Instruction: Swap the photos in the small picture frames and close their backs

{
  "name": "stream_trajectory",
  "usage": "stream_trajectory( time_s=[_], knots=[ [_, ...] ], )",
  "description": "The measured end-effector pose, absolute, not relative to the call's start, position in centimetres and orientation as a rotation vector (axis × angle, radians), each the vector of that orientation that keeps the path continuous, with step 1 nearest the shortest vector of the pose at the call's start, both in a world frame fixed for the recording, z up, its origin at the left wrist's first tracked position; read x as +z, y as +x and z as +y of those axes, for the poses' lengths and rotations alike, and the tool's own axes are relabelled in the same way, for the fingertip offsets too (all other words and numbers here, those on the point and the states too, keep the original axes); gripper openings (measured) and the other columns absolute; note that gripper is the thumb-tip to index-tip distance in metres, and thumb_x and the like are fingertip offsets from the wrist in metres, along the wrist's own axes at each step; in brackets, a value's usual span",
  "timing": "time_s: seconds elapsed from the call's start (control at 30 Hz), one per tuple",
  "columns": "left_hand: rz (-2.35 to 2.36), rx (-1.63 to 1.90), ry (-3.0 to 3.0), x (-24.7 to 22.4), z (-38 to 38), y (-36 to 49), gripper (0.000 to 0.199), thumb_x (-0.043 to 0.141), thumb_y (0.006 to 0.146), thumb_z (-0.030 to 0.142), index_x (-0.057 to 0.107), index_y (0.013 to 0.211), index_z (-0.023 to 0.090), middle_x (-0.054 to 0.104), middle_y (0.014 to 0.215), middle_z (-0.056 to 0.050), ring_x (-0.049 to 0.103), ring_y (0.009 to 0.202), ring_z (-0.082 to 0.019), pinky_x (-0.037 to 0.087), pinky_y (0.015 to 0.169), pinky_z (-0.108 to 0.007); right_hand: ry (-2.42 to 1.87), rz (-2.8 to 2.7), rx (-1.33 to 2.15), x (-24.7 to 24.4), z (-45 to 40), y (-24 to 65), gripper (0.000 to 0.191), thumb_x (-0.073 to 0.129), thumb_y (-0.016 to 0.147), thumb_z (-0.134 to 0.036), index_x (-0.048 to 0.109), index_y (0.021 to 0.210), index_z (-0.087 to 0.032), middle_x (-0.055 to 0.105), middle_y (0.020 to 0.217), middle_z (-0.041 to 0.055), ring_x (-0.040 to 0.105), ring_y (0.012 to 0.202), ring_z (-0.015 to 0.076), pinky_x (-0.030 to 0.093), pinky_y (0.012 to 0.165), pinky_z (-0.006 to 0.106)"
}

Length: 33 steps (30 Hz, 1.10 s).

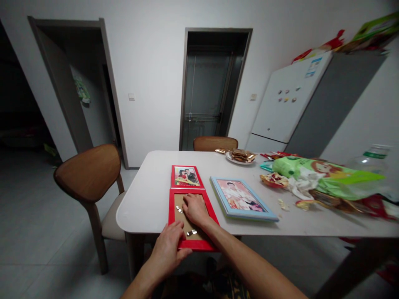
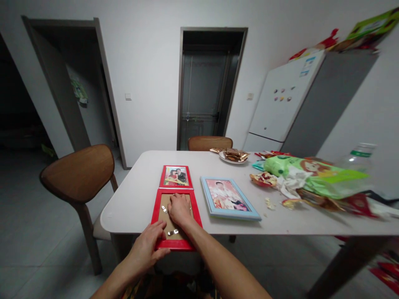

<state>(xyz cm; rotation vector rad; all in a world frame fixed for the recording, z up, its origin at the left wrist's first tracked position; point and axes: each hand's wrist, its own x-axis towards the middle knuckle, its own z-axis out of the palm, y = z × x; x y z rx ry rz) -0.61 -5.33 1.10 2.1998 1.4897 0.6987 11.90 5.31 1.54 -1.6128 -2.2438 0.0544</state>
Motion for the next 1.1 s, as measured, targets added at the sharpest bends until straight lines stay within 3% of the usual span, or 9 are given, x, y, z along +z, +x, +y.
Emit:
stream_trajectory(
  time_s=[0.33,0.5,0.73,0.87,1.1],
  knots=[
    [1.484,0.713,2.201,1.0,-5.2,-0.7,0.026,0.066,0.060,0.027,0.057,0.083,0.018,0.048,0.122,-0.012,0.040,0.115,-0.026,0.029,0.097,-0.041,-1.548,-2.322,0.119,1.8,5.6,12.2,0.026,0.042,0.078,-0.028,0.057,0.097,-0.022,0.054,0.107,0.0048,0.042,0.096,0.0203,0.028,0.081,0.033],
    [1.481,0.714,2.186,1.3,-5.4,-0.7,0.025,0.065,0.062,0.030,0.056,0.083,0.018,0.048,0.122,-0.012,0.039,0.116,-0.026,0.029,0.097,-0.042,-1.486,-2.243,0.122,2.1,4.2,13.5,0.035,0.043,0.077,-0.030,0.052,0.109,-0.020,0.048,0.115,0.0081,0.040,0.103,0.0207,0.029,0.083,0.031],
    [1.473,0.760,2.174,0.5,-5.3,-0.6,0.025,0.065,0.061,0.024,0.056,0.083,0.018,0.048,0.122,-0.011,0.039,0.115,-0.025,0.028,0.098,-0.042,-1.499,-2.373,0.167,2.6,0.6,17.1,0.031,0.051,0.070,-0.036,0.060,0.096,-0.020,0.056,0.092,0.0076,0.048,0.087,0.0198,0.033,0.074,0.028],
    [1.451,0.794,2.130,0.3,-5.3,-0.5,0.032,0.064,0.061,0.025,0.055,0.092,0.019,0.046,0.123,-0.010,0.036,0.118,-0.025,0.025,0.100,-0.044,-1.502,-2.307,0.262,2.5,0.5,17.0,0.033,0.052,0.066,-0.026,0.059,0.098,-0.019,0.057,0.090,0.0076,0.050,0.085,0.0181,0.035,0.072,0.025],
    [1.411,1.017,1.831,1.4,-4.9,-0.6,0.037,0.054,0.069,0.024,0.047,0.104,0.017,0.041,0.127,-0.011,0.039,0.115,-0.021,0.030,0.097,-0.036,-1.478,-2.243,0.278,3.5,1.5,17.2,0.035,0.053,0.063,-0.024,0.060,0.097,-0.018,0.059,0.092,0.0078,0.051,0.087,0.0195,0.036,0.075,0.026]
  ],
)
